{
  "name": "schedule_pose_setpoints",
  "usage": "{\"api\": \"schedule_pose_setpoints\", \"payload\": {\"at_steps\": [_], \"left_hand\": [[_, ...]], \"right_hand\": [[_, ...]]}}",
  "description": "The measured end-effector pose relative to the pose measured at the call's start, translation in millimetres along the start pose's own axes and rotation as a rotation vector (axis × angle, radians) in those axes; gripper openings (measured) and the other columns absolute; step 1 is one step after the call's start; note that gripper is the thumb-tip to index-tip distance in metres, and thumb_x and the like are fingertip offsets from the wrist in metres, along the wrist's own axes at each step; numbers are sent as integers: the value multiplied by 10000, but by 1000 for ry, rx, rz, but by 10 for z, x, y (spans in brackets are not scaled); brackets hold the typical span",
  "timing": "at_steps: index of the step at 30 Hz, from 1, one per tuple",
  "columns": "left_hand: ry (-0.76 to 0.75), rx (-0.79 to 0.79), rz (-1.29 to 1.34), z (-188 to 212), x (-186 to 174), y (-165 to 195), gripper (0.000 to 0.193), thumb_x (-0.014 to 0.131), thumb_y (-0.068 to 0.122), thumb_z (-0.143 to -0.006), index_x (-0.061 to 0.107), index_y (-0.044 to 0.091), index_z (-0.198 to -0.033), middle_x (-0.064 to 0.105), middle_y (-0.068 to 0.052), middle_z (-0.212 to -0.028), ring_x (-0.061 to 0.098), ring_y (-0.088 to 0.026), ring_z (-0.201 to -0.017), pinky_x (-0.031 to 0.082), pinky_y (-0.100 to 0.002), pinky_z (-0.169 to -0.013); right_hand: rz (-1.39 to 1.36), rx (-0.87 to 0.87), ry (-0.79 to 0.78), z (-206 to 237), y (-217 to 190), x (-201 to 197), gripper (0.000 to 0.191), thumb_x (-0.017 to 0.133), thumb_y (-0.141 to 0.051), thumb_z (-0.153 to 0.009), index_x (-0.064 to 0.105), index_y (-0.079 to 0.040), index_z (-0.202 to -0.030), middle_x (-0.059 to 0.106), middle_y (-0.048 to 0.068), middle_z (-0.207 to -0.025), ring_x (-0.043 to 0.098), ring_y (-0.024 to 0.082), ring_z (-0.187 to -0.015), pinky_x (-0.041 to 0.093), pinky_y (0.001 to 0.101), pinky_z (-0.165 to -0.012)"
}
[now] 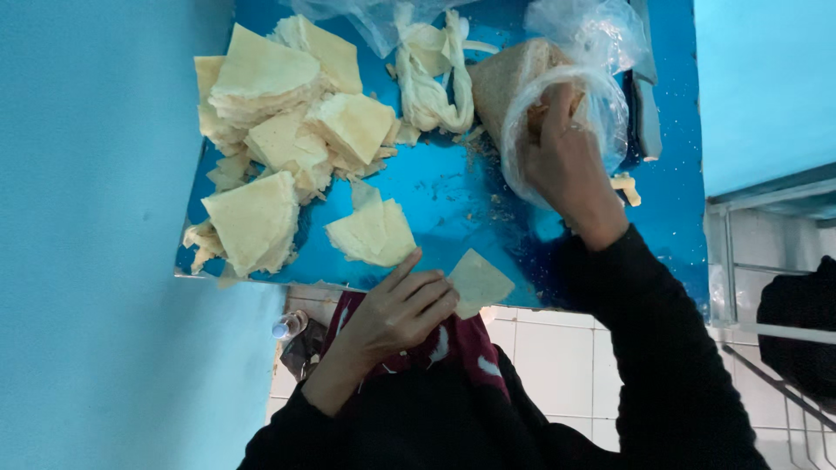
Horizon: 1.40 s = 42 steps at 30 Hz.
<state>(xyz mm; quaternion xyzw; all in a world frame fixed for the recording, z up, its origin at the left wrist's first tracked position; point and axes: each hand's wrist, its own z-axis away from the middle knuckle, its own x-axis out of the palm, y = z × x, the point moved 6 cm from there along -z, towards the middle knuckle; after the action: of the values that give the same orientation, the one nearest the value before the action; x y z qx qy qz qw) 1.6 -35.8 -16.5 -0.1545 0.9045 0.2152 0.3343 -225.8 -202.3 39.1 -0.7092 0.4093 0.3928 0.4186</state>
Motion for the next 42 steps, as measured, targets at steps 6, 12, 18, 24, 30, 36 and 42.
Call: {"api": "schedule_pose_setpoints", "payload": {"at_steps": [6, 12, 18, 24, 30, 36, 42], "left_hand": [[19, 20, -1, -20, -23, 15, 183, 707, 103, -901, 687, 59, -1078, 676, -75, -1164, 650, -246, -1177, 435, -549, -1185], [43, 15, -6, -32, -42, 26, 135, 725, 97, -916, 673, 60, -1035, 669, -71, -1170, 647, -243, -1186, 431, -554, -1193], [37, 7, 11, -15, -60, 44, 122, 724, 94, -883, 701, 51, -996, 653, -73, -1125, 643, -244, -1139, 420, -589, -1189], [25, -37, 8, -12, -92, 46, 114, 728, 111, -873, 712, 68, -977, 645, -62, -1082, 644, -229, -1106, 380, -633, -1201], [63, -111, -108, 9, -129, 135, 99, 744, 146, -897, 743, 115, -991, 614, -4, -976, 621, -167, -1005, 368, -664, -1168], [101, -137, -264, 9, -120, 218, 122, 759, 189, -915, 734, 164, -1031, 612, 43, -956, 602, -127, -961, 369, -550, -1084], [106, -188, -282, 32, -45, 298, 148, 750, 189, -952, 711, 171, -1093, 669, 43, -1071, 626, -120, -1034, 310, -488, -1078]], "right_hand": [[52, -212, 105, -48, -50, -27, 447, 656, -17, -1013, 325, 42, -1307, 701, 291, -952, 695, 504, -840, 549, 556, -673], [-335, 86, -112, 221, -184, -641, 395, 645, -40, -1076, 331, 11, -1309, 734, 207, -1018, 783, 301, -939, 641, 404, -749], [-452, 64, -479, 1168, -934, -18, 381, 683, -32, -906, 465, 8, -1216, 742, 172, -1000, 734, 355, -945, 585, 400, -677], [-201, -357, -326, 1416, -1134, -172, 469, 634, 92, -828, 511, 12, -1273, 706, 209, -1149, 717, 374, -993, 608, 404, -760], [-77, -388, -257, 1474, -1088, -228, 765, 600, 146, -689, 441, 32, -1429, 703, 213, -1131, 699, 389, -1077, 581, 442, -871], [-90, -293, -251, 1472, -1009, -281, 738, 629, 142, -748, 461, -26, -1447, 733, 166, -1042, 718, 310, -951, 596, 399, -743], [-29, -64, -193, 1483, -921, -322, 611, 683, 41, -864, 466, -14, -1432, 718, 138, -936, 689, 299, -832, 557, 408, -663]]}}
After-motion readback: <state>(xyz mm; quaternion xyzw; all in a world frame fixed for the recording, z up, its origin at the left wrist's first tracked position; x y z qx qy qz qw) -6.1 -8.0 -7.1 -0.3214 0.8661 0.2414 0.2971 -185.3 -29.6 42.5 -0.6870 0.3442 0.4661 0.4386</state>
